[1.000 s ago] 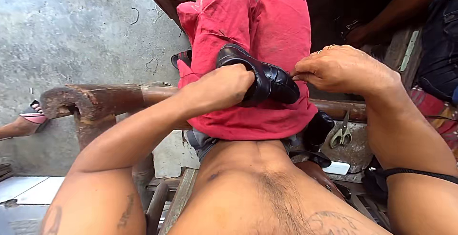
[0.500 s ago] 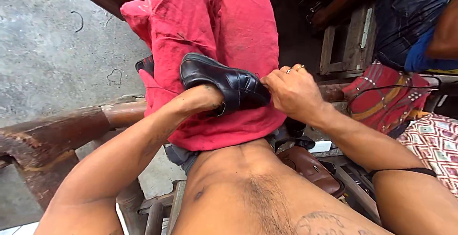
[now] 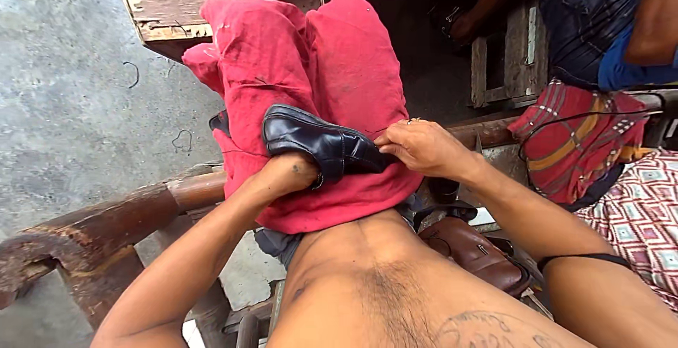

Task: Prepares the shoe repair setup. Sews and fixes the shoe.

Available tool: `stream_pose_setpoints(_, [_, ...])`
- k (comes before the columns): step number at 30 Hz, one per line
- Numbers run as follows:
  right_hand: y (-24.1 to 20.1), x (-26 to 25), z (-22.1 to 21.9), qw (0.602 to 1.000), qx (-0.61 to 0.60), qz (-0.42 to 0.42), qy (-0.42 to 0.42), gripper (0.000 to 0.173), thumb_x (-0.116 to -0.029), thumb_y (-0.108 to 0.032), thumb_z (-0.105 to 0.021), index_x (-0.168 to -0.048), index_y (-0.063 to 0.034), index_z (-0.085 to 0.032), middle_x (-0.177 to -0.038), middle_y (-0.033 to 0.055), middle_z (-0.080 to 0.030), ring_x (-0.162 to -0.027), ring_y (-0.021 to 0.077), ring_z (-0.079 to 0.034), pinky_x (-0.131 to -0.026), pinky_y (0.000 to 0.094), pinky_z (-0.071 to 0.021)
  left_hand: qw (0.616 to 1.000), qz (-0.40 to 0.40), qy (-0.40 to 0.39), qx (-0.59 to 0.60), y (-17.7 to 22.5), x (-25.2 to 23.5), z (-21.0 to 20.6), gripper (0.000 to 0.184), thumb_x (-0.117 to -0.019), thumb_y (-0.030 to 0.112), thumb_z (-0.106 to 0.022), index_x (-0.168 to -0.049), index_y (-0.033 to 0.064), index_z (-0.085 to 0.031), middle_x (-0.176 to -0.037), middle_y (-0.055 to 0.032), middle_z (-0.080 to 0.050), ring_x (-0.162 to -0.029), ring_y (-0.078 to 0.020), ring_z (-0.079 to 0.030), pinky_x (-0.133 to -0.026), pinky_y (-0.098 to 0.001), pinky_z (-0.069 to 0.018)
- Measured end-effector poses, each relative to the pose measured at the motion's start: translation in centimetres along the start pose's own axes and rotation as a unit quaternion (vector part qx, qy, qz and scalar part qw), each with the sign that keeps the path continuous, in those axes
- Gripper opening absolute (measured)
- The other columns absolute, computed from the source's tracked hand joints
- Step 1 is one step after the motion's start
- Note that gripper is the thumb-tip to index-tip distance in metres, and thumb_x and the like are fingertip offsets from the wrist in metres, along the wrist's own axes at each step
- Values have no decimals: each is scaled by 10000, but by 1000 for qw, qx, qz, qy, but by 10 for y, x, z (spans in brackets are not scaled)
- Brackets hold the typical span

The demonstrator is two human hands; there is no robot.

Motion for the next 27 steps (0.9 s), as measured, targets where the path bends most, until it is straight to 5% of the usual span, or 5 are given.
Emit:
stream_pose_setpoints(7, [27, -7, 15, 994, 75, -75, 10, 555, -943, -594, -617, -734, -80, -622, -595, 88, -578, -575, 288, -615, -525, 499, -436, 999, 38, -6, -1, 2, -5, -1, 121, -933, 150, -681, -902, 38, -712, -844, -114, -694, -821, -227, -678, -735, -495, -523])
stream_pose_setpoints(17, [81, 44, 18, 947, 63, -313, 50, 636, -889, -646, -673, -795, -17, -642, -676, 191, -611, -662, 418, -624, -589, 650, -443, 996, 73, 23, 41, 0, -3, -4, 141, -950, 183, -667, -892, 63, -712, -829, -88, -691, -807, -204, -675, -723, -484, -526])
stream_pose_setpoints(20, [71, 53, -2, 967, -72, -243, -3, 572, -819, -622, -727, -670, -83, -607, -591, 68, -565, -552, 260, -577, -508, 533, -461, 993, 111, -28, 21, 4, -5, -4, 178, -964, 172, -666, -887, 17, -707, -837, -158, -694, -829, -307, -682, -741, -573, -512])
stream_pose_setpoints(23, [54, 54, -13, 936, -303, -129, -122, 509, -764, -629, -756, -611, -177, -581, -566, -119, -506, -527, -16, -469, -489, 223, -377, 994, 109, -32, 0, 6, -4, -5, 178, -959, 166, -668, -883, 7, -697, -834, -170, -688, -828, -327, -679, -733, -580, -503])
stream_pose_setpoints(27, [34, 50, 7, 911, -401, -70, -68, 243, -846, -341, -802, -855, -113, -717, -717, -99, -645, -615, -36, -562, -548, 148, -469, 997, 21, -44, -63, 12, 9, 2, 64, -873, 79, -713, -858, 23, -685, -788, -152, -671, -748, -327, -674, -650, -569, -515])
Point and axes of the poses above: each hand's wrist, its own x-axis away from the middle knuckle, its own z-axis out of the back of the hand, y = z × x, the point moved 4 cm from there along -x, towards the middle knuckle
